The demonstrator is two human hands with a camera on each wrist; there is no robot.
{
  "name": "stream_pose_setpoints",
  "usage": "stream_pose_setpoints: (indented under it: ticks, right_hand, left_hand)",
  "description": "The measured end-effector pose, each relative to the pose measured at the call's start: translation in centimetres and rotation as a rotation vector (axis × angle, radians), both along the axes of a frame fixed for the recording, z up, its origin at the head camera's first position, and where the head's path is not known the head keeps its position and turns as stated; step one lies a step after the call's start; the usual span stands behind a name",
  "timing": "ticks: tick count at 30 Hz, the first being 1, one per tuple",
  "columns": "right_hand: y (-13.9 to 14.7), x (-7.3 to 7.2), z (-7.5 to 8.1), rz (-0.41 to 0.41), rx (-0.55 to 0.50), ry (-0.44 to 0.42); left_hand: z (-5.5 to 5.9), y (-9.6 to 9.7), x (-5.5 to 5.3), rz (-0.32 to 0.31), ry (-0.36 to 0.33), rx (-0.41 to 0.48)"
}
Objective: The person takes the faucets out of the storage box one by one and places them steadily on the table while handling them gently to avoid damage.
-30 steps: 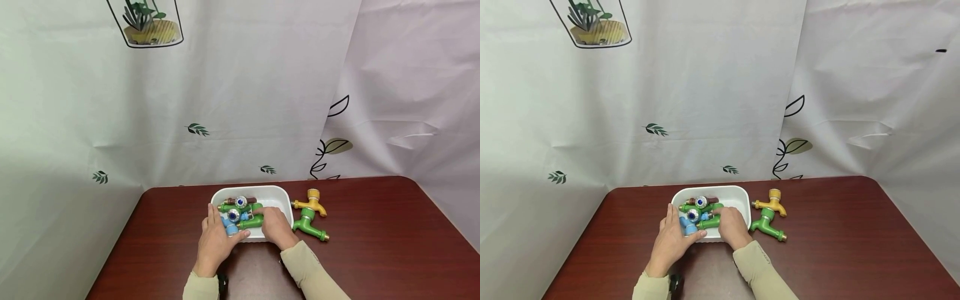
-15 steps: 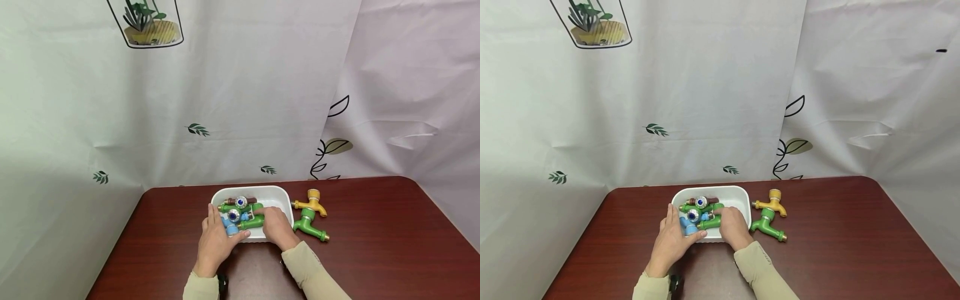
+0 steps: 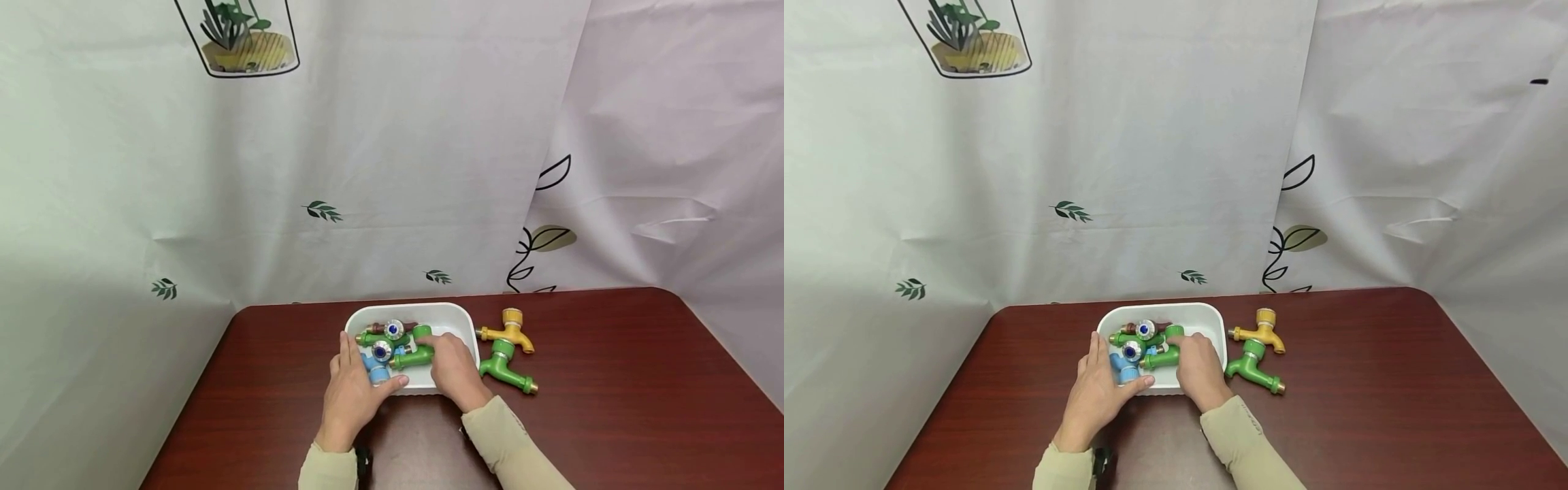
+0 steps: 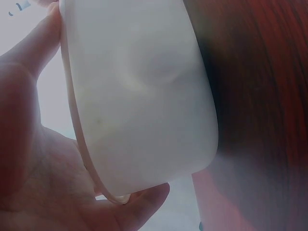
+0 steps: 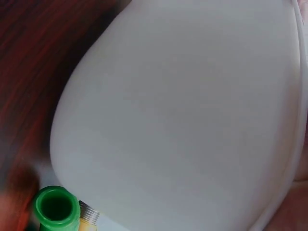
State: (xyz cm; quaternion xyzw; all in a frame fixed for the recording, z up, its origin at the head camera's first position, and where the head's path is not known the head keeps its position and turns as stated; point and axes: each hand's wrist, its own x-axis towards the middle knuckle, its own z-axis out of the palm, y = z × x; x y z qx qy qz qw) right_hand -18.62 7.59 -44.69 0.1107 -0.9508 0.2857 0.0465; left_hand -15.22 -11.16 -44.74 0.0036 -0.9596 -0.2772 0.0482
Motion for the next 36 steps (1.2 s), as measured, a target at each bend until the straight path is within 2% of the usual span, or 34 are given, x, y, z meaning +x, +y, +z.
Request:
stream_pose_setpoints:
  ticks: [7, 27, 36]
  right_hand:
    - [0.1, 0.1, 0.0, -0.007, -0.015, 0.033]
    - [0.6, 0.7, 0.2, -0.029, -0.016, 0.061]
    - [0.9, 1.0, 0.2, -0.042, -0.036, 0.117]
  left_hand:
    - [0.0, 0.0, 0.0, -0.003, 0.003, -0.002]
    - [0.1, 0.0, -0.1, -0.004, 0.005, 0.000]
    - [0.0, 0.0, -0.1, -0.004, 0.014, -0.004]
